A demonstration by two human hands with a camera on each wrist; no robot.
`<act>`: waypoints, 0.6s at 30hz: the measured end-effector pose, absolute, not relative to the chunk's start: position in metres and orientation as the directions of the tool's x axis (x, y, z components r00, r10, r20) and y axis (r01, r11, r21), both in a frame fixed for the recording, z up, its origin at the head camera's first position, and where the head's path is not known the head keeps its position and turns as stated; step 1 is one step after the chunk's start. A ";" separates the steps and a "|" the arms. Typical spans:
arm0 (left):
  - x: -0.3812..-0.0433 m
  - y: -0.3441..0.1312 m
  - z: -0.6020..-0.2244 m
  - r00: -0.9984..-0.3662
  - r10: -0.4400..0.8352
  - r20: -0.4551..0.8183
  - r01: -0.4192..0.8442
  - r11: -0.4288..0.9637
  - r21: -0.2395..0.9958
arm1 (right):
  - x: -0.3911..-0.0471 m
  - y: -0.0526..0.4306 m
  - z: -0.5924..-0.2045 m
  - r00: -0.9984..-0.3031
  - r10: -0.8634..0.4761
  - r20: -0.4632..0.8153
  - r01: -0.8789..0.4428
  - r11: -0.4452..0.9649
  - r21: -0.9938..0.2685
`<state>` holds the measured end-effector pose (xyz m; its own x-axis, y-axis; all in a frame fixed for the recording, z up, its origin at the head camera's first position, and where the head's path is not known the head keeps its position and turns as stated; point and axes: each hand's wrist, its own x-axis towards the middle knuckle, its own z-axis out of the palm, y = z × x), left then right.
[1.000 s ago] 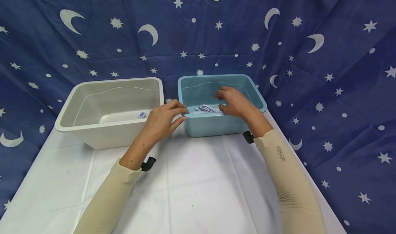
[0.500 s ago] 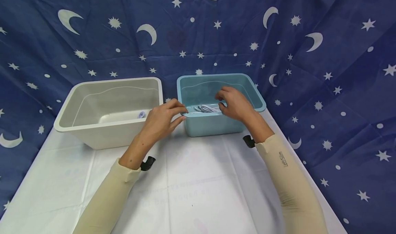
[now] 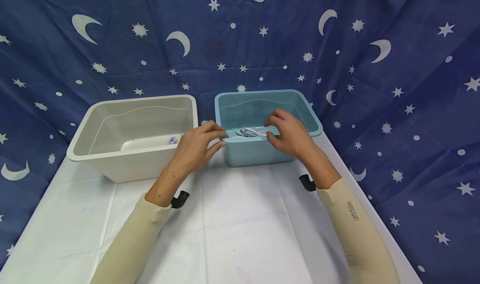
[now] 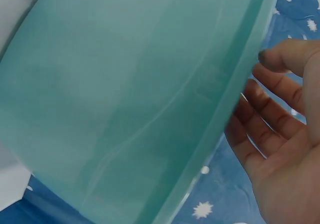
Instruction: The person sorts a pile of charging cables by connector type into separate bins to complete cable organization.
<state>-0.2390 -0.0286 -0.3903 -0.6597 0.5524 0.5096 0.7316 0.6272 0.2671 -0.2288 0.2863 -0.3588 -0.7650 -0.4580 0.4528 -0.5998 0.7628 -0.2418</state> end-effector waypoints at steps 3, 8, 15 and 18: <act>-0.239 -0.029 -0.390 -0.656 0.554 0.513 0.734 0.625 0.265 | -0.218 0.287 -0.359 -0.745 -0.458 0.485 -0.619 0.746 -0.246; -0.238 -0.030 -0.390 -0.652 0.558 0.513 0.737 0.626 0.255 | -0.205 0.287 -0.362 -0.696 -0.465 0.547 -0.661 0.712 -0.235; -0.231 -0.034 -0.392 -0.644 0.557 0.525 0.749 0.597 0.286 | -0.186 0.288 -0.371 -0.667 -0.463 0.583 -0.682 0.694 -0.229; -0.224 -0.038 -0.393 -0.635 0.547 0.546 0.759 0.574 0.307 | -0.177 0.289 -0.377 -0.656 -0.460 0.599 -0.686 0.695 -0.217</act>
<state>-0.2240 -0.0377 -0.3932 -0.6348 0.5472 0.5455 0.7589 0.5743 0.3070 -0.1771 0.2891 -0.3765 -0.6556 -0.4596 0.5992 -0.6856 0.6947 -0.2174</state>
